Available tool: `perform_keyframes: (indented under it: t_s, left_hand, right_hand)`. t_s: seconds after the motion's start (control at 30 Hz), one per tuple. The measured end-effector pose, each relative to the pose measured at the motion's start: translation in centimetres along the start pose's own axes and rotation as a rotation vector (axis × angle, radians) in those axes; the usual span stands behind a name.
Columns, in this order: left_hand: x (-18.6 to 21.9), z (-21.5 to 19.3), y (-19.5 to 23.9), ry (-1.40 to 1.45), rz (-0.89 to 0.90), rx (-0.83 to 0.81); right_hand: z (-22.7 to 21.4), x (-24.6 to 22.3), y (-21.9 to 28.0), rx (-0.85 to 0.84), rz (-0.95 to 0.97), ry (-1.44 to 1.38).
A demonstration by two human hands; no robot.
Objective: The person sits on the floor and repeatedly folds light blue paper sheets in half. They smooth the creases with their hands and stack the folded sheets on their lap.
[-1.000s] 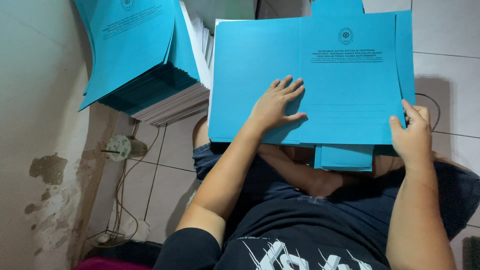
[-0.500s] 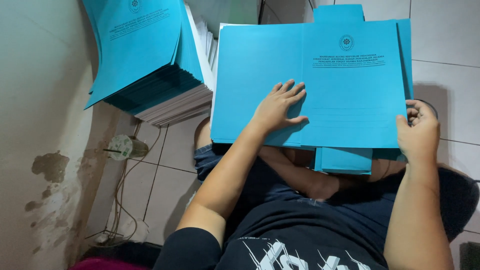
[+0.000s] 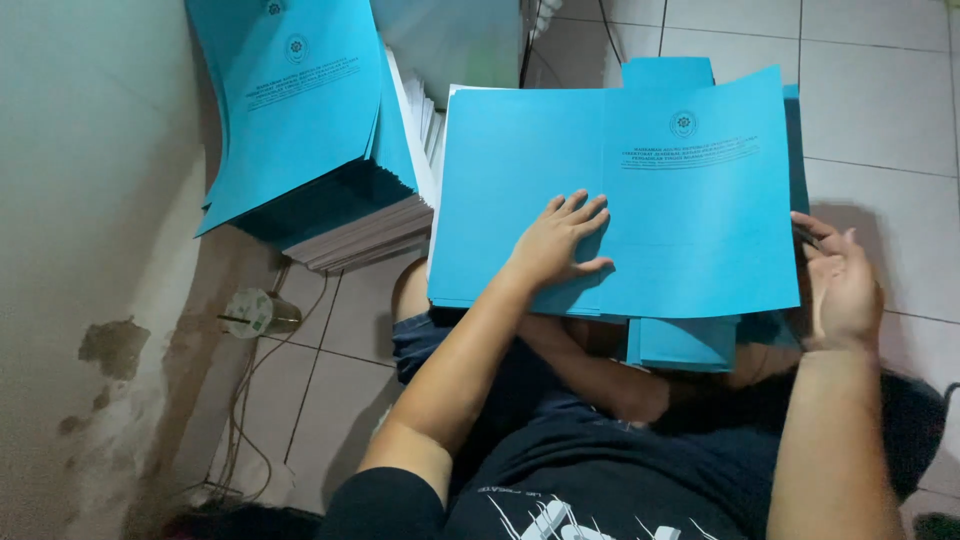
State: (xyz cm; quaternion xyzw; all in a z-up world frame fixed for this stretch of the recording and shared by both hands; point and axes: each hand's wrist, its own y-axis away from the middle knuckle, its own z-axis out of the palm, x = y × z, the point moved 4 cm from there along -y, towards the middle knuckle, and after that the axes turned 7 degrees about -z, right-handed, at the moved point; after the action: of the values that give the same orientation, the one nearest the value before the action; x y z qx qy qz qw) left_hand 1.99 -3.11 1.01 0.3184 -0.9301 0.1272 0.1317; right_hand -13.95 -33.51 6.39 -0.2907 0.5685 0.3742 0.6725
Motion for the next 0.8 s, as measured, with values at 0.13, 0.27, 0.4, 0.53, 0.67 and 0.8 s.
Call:
perform_keyframes:
  t_s: [0.13,0.27,0.4,0.53,0.67,0.8]
  left_hand:
    - [-0.5,2.2,0.1,-0.001,-0.057,0.233]
    - [0.8,1.6,0.0,-0.064,-0.066,0.152]
    - [0.6,0.2,-0.4,-0.126,0.028,0.079]
    - [-1.5,-0.9,-0.6,-0.006,0.159,0.086]
    - [-2.7,-4.3,0.0,0.371,0.065,-0.108]
    - [-3.5,-7.1,6.3,0.830,-0.450,0.056]
  right_hand:
    - [0.5,-1.6,-0.2,-0.112,0.062,-0.307]
    - [2.6,1.6,0.9,-0.248,-0.050,0.088]
    - [5.5,8.2,2.6,-0.312,-0.171,0.444]
    - [8.5,10.9,2.5,-0.373,-0.284,0.812]
    - [11.2,10.1,0.7,-0.490,-0.412,1.190]
    - [14.6,6.8,0.4,-0.578,-0.493,1.392]
